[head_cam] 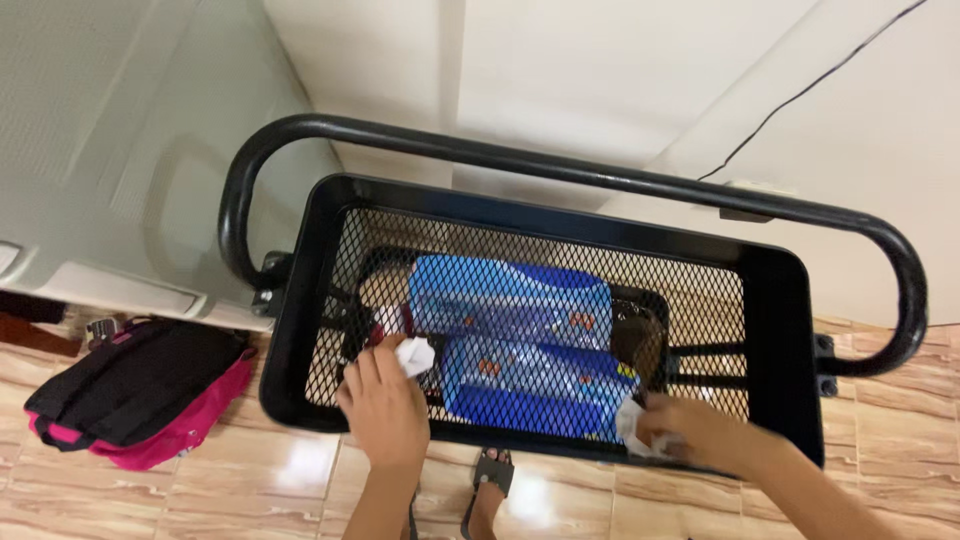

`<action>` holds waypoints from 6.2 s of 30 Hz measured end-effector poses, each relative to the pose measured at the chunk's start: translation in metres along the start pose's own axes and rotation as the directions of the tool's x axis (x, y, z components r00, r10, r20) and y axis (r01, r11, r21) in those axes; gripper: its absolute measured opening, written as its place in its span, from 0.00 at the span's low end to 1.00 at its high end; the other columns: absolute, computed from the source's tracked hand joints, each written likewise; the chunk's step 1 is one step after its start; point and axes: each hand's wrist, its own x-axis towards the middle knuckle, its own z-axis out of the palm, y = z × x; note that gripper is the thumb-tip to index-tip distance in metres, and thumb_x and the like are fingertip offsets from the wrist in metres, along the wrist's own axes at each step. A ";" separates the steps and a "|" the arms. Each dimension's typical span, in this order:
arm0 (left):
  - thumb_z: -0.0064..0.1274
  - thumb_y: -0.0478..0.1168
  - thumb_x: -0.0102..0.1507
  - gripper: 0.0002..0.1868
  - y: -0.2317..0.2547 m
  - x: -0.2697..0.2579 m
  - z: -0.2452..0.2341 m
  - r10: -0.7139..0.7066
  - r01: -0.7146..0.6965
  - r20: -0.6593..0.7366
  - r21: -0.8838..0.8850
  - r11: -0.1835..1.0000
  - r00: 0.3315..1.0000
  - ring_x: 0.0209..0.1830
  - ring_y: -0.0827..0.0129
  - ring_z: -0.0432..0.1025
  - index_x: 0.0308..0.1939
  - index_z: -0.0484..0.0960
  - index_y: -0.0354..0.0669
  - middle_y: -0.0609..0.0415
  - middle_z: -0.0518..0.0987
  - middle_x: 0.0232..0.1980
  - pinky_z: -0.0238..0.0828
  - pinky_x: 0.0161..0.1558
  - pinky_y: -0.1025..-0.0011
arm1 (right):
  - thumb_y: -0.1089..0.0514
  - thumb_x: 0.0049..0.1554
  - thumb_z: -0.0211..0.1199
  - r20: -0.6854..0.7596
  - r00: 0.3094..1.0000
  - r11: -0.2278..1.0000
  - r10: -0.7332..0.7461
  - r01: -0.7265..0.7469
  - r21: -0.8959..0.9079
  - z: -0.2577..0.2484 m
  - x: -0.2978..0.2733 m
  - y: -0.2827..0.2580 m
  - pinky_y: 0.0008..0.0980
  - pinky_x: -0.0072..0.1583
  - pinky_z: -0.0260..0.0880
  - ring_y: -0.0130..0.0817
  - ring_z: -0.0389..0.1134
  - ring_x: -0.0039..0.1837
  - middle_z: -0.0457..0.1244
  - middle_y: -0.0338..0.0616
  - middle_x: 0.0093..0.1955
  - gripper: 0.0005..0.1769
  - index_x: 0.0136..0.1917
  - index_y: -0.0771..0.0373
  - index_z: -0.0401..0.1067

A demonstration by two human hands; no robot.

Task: The person wipes the handle and mesh of a black utility cart with a white tissue. Then, the person picks up various bottles and containers from a nearby white dresser, wipes each one individually, and places them into the cart.

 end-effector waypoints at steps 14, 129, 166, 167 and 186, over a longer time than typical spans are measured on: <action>0.55 0.33 0.55 0.26 0.004 -0.001 0.008 -0.049 0.048 0.009 0.042 0.998 0.999 0.50 0.57 0.67 0.59 0.76 0.50 0.55 0.72 0.45 0.59 0.55 0.54 | 0.66 0.50 0.69 -0.199 0.960 0.958 -0.195 0.230 0.171 0.033 0.007 0.034 0.35 0.49 0.77 0.41 0.74 0.47 0.69 0.44 0.45 0.09 0.46 0.63 0.82; 0.40 0.49 0.68 0.17 -0.150 0.031 0.021 -0.356 0.358 0.052 -0.227 0.906 0.933 0.62 0.46 0.66 0.55 0.78 0.48 0.44 0.73 0.62 0.58 0.59 0.41 | 0.65 0.51 0.63 -0.750 0.478 0.889 -0.457 0.261 -0.375 0.012 0.245 -0.361 0.42 0.56 0.73 0.47 0.70 0.55 0.65 0.48 0.51 0.19 0.57 0.59 0.78; 0.52 0.33 0.53 0.22 -0.138 0.070 -0.009 0.636 -0.614 0.390 -0.199 0.764 0.665 0.56 0.54 0.66 0.51 0.78 0.50 0.50 0.71 0.50 0.62 0.55 0.57 | 0.63 0.51 0.61 -0.909 0.412 0.838 -0.055 -0.476 -0.267 -0.138 0.203 -0.179 0.43 0.59 0.74 0.54 0.59 0.71 0.60 0.54 0.65 0.29 0.67 0.63 0.66; 0.51 0.34 0.54 0.22 -0.139 0.071 -0.003 0.630 -0.615 0.392 -0.183 0.767 0.670 0.56 0.55 0.66 0.53 0.78 0.51 0.50 0.71 0.50 0.63 0.54 0.57 | 0.65 0.54 0.60 -0.890 0.447 0.840 0.089 -0.514 -0.174 -0.142 0.175 -0.138 0.45 0.59 0.72 0.54 0.58 0.72 0.59 0.52 0.66 0.31 0.71 0.62 0.62; 0.54 0.33 0.48 0.20 0.041 -0.079 0.099 0.330 -0.366 -0.184 -0.223 0.903 0.926 0.36 0.53 0.75 0.40 0.87 0.64 0.52 0.76 0.36 0.75 0.37 0.50 | 0.52 0.66 0.59 -0.807 0.055 0.726 0.588 -0.475 0.497 -0.015 -0.117 0.173 0.57 0.49 0.70 0.63 0.71 0.47 0.69 0.62 0.42 0.15 0.46 0.66 0.76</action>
